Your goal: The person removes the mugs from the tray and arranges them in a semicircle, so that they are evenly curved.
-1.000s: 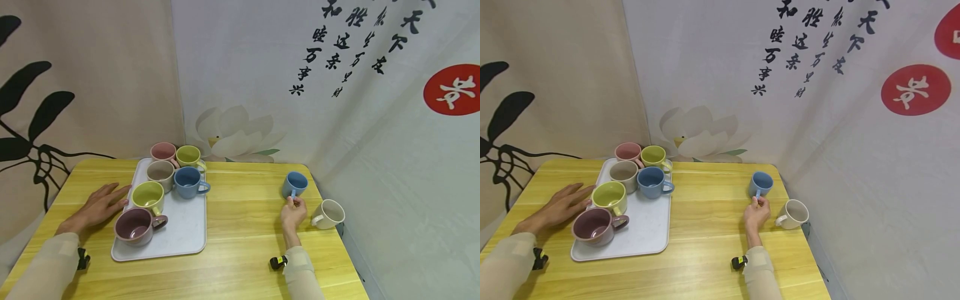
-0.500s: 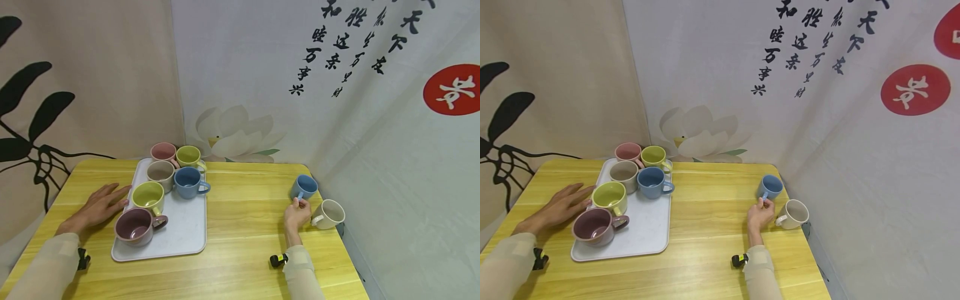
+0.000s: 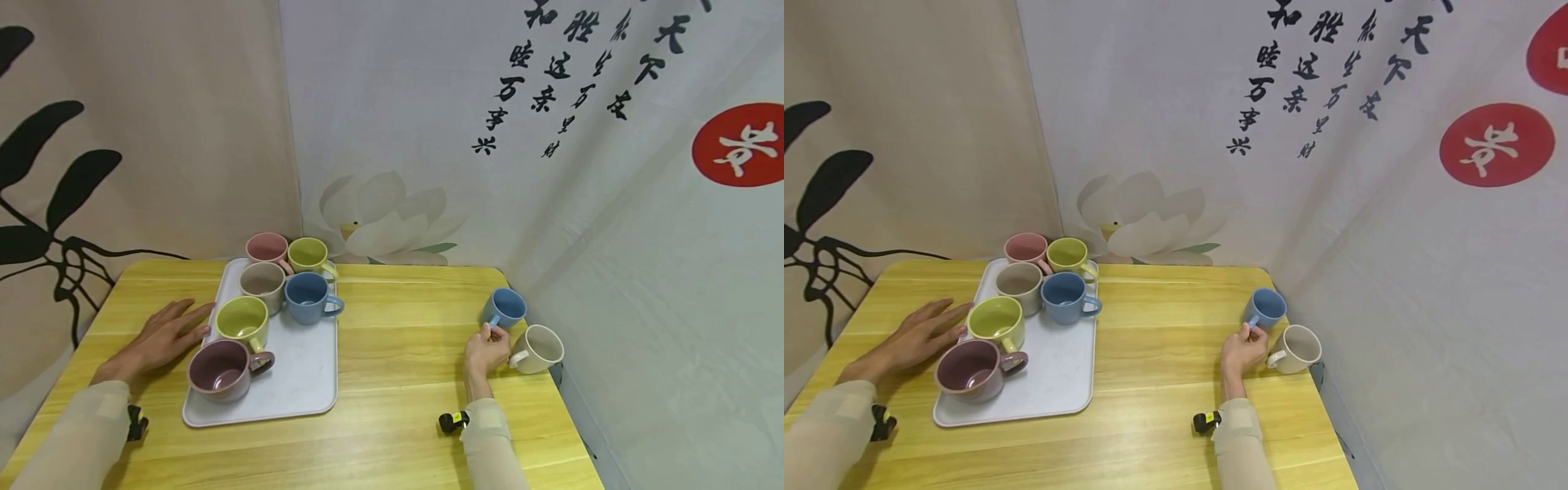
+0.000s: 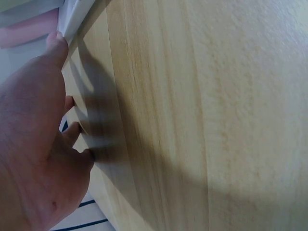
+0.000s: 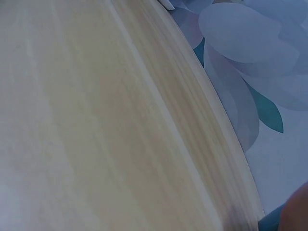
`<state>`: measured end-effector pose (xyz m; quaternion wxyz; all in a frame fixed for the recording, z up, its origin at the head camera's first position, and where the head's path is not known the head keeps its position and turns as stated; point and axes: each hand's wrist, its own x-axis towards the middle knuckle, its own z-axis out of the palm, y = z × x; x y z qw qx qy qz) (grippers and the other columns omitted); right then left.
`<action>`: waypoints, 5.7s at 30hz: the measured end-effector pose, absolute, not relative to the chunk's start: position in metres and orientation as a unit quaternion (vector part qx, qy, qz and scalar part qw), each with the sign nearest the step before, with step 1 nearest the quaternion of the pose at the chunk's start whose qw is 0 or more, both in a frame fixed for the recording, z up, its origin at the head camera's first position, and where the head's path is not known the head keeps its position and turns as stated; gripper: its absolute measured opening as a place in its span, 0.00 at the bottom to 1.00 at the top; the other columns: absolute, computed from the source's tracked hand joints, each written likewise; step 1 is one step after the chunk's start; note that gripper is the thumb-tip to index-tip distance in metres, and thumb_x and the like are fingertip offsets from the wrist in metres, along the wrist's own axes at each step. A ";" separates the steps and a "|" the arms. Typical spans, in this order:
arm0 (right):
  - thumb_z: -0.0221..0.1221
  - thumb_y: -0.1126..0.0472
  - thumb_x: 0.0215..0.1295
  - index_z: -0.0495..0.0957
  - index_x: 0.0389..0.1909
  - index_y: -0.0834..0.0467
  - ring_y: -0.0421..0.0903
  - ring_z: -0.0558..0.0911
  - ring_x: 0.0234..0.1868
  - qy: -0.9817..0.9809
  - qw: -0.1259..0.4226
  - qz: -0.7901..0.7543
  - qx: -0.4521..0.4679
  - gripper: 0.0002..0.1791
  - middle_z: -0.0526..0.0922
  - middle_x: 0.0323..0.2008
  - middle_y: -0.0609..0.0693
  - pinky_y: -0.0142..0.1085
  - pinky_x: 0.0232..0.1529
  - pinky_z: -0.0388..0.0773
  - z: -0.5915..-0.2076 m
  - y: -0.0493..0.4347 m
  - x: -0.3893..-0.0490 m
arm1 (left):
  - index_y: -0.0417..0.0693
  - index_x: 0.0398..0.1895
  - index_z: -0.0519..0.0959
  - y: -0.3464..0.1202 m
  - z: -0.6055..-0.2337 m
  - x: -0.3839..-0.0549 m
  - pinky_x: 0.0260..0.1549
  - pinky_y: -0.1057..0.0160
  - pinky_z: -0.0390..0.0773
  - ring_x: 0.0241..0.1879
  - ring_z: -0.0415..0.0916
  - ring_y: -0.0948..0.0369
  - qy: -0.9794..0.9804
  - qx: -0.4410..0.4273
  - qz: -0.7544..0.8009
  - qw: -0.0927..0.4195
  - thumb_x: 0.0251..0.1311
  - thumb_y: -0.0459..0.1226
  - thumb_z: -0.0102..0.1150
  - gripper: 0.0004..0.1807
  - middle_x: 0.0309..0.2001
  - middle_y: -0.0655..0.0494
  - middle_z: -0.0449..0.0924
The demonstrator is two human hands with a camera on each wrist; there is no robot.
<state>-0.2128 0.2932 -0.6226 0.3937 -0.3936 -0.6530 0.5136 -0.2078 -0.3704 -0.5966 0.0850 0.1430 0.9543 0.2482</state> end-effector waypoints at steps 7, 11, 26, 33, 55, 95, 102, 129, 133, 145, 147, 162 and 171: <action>0.67 0.68 0.78 0.85 0.42 0.62 0.56 0.86 0.50 -0.632 0.411 0.524 -0.396 0.02 0.90 0.47 0.65 0.40 0.55 0.79 -0.603 0.283 -0.206 | 0.49 0.91 0.60 -0.369 -0.597 -0.204 0.77 0.12 0.45 0.83 0.45 0.15 0.955 0.143 0.248 0.080 0.89 0.55 0.52 0.38 0.86 0.16 0.48; 0.68 0.67 0.78 0.85 0.44 0.64 0.52 0.85 0.49 -0.628 0.415 0.518 -0.407 0.03 0.89 0.45 0.62 0.34 0.52 0.76 -0.601 0.283 -0.206 | 0.49 0.91 0.61 -0.368 -0.598 -0.202 0.77 0.12 0.46 0.82 0.47 0.15 0.955 0.145 0.247 0.072 0.89 0.54 0.52 0.37 0.85 0.16 0.50; 0.69 0.65 0.78 0.85 0.45 0.64 0.53 0.85 0.47 -0.623 0.418 0.503 -0.428 0.06 0.90 0.44 0.61 0.37 0.50 0.77 -0.599 0.285 -0.207 | 0.47 0.90 0.62 -0.363 -0.598 -0.195 0.76 0.12 0.48 0.82 0.49 0.15 0.957 0.142 0.245 0.061 0.88 0.52 0.54 0.36 0.85 0.16 0.51; 0.69 0.64 0.79 0.84 0.47 0.66 0.53 0.84 0.46 -0.619 0.421 0.507 -0.427 0.07 0.88 0.43 0.61 0.38 0.50 0.76 -0.600 0.285 -0.208 | 0.48 0.90 0.62 -0.362 -0.599 -0.193 0.76 0.12 0.47 0.82 0.48 0.16 0.957 0.138 0.248 0.064 0.89 0.52 0.54 0.36 0.85 0.17 0.51; 0.67 0.64 0.81 0.85 0.54 0.69 0.58 0.90 0.57 -0.591 0.433 0.560 -0.386 0.11 0.92 0.55 0.70 0.21 0.49 0.78 -0.605 0.285 -0.206 | 0.49 0.91 0.61 -0.363 -0.597 -0.193 0.76 0.12 0.47 0.82 0.47 0.15 0.957 0.138 0.248 0.064 0.89 0.53 0.53 0.37 0.85 0.16 0.50; 0.73 0.59 0.77 0.75 0.78 0.61 0.61 0.66 0.87 -0.715 0.407 0.539 -0.181 0.33 0.74 0.80 0.62 0.62 0.90 0.60 -0.575 0.239 -0.166 | 0.48 0.91 0.61 -0.364 -0.599 -0.194 0.76 0.12 0.47 0.82 0.46 0.14 0.957 0.137 0.244 0.069 0.89 0.54 0.52 0.37 0.85 0.15 0.49; 0.70 0.61 0.80 0.74 0.79 0.60 0.60 0.71 0.83 -0.738 0.312 0.595 -0.051 0.31 0.75 0.79 0.59 0.63 0.87 0.66 -0.571 0.217 -0.164 | 0.49 0.91 0.60 -0.364 -0.599 -0.193 0.76 0.12 0.46 0.82 0.46 0.15 0.956 0.136 0.247 0.075 0.89 0.55 0.52 0.38 0.85 0.16 0.49; 0.64 0.50 0.86 0.70 0.84 0.54 0.59 0.71 0.86 -0.824 0.008 0.535 0.183 0.32 0.74 0.83 0.58 0.60 0.88 0.69 -0.557 0.169 -0.194 | 0.49 0.91 0.60 -0.364 -0.598 -0.194 0.76 0.12 0.45 0.82 0.45 0.14 0.956 0.135 0.248 0.077 0.89 0.55 0.52 0.38 0.85 0.16 0.48; 0.65 0.50 0.85 0.70 0.83 0.56 0.57 0.72 0.85 -0.825 -0.016 0.534 0.185 0.33 0.76 0.82 0.55 0.56 0.88 0.69 -0.559 0.161 -0.199 | 0.49 0.91 0.61 -0.365 -0.598 -0.194 0.76 0.12 0.47 0.82 0.47 0.15 0.956 0.140 0.248 0.068 0.89 0.54 0.53 0.37 0.85 0.16 0.50; 0.66 0.52 0.85 0.72 0.81 0.59 0.59 0.75 0.84 -0.821 -0.062 0.526 0.211 0.32 0.78 0.80 0.60 0.58 0.86 0.72 -0.569 0.141 -0.213 | 0.48 0.90 0.62 -0.364 -0.601 -0.192 0.75 0.12 0.49 0.82 0.49 0.17 0.955 0.146 0.251 0.060 0.88 0.51 0.54 0.36 0.84 0.16 0.52; 0.66 0.52 0.85 0.72 0.81 0.59 0.58 0.75 0.84 -0.821 -0.064 0.525 0.214 0.32 0.78 0.80 0.60 0.57 0.86 0.72 -0.570 0.137 -0.215 | 0.48 0.90 0.62 -0.363 -0.599 -0.191 0.75 0.12 0.49 0.82 0.49 0.16 0.955 0.145 0.252 0.062 0.88 0.51 0.55 0.37 0.84 0.15 0.52; 0.65 0.61 0.83 0.73 0.79 0.67 0.61 0.77 0.82 -0.801 -0.061 0.553 0.220 0.30 0.78 0.79 0.66 0.59 0.83 0.75 -0.573 0.103 -0.229 | 0.48 0.91 0.61 -0.363 -0.597 -0.191 0.75 0.11 0.47 0.83 0.47 0.16 0.955 0.139 0.254 0.067 0.88 0.52 0.53 0.37 0.85 0.15 0.50; 0.66 0.64 0.82 0.77 0.75 0.68 0.61 0.85 0.74 -0.798 -0.045 0.571 0.189 0.26 0.86 0.70 0.65 0.54 0.75 0.85 -0.576 0.087 -0.230 | 0.53 0.91 0.63 -0.365 -0.607 -0.191 0.75 0.11 0.46 0.82 0.47 0.16 0.952 0.151 0.263 0.038 0.88 0.51 0.54 0.35 0.84 0.15 0.52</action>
